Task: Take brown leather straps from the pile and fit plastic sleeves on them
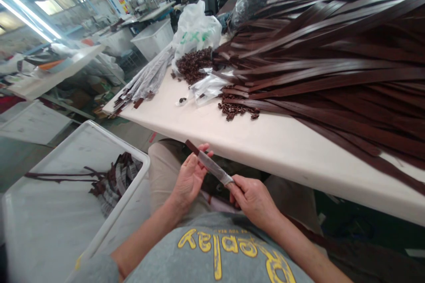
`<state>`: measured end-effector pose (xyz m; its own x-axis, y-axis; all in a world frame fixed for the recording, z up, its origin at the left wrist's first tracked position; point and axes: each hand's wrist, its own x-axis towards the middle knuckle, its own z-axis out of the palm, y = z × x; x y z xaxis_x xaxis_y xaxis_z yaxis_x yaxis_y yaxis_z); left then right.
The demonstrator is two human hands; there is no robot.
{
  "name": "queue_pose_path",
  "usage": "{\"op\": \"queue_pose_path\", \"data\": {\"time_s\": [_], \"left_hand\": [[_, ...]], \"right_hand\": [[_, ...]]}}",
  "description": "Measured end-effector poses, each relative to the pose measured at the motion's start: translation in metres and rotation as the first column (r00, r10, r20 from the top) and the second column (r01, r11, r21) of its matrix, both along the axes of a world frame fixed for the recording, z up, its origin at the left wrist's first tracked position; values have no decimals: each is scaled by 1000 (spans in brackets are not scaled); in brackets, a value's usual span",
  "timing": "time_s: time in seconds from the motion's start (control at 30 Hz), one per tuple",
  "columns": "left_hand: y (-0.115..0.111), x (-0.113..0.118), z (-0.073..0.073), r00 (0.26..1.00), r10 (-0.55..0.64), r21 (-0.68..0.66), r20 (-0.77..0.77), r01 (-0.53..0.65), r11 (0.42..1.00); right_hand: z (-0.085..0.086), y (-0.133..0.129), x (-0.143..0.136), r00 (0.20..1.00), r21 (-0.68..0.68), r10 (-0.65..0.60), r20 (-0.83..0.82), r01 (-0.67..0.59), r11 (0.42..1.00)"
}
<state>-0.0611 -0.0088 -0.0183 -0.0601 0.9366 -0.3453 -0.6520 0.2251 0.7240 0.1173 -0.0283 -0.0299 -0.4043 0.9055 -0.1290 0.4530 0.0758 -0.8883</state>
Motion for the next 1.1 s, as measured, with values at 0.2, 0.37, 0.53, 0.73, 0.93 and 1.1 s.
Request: {"op": "queue_pose_path", "data": {"time_s": [0.2, 0.37, 0.53, 0.73, 0.93, 1.1], "left_hand": [[-19, 17, -12, 960, -274, -112, -56, 267, 957], [-12, -8, -4, 956, -225, -20, -188, 225, 974], [12, -45, 19, 867, -222, -24, -447, 236, 971], [7, -30, 18, 821, -296, -81, -488, 294, 952], [7, -22, 13, 831, -268, -49, -488, 281, 959], [11, -18, 14, 851, -295, -116, -434, 273, 955]], "right_hand": [[4, 4, -5, 1000, -27, 3, -28, -4, 1000], [15, 6, 12, 991, -212, 89, -96, -108, 971], [27, 10, 42, 963, -386, 213, -164, -261, 885], [36, 13, 42, 953, -377, 196, -229, -272, 886], [23, 4, 46, 977, -418, 126, -171, -188, 889], [22, 0, 61, 971, -433, 102, -216, -189, 881]]}}
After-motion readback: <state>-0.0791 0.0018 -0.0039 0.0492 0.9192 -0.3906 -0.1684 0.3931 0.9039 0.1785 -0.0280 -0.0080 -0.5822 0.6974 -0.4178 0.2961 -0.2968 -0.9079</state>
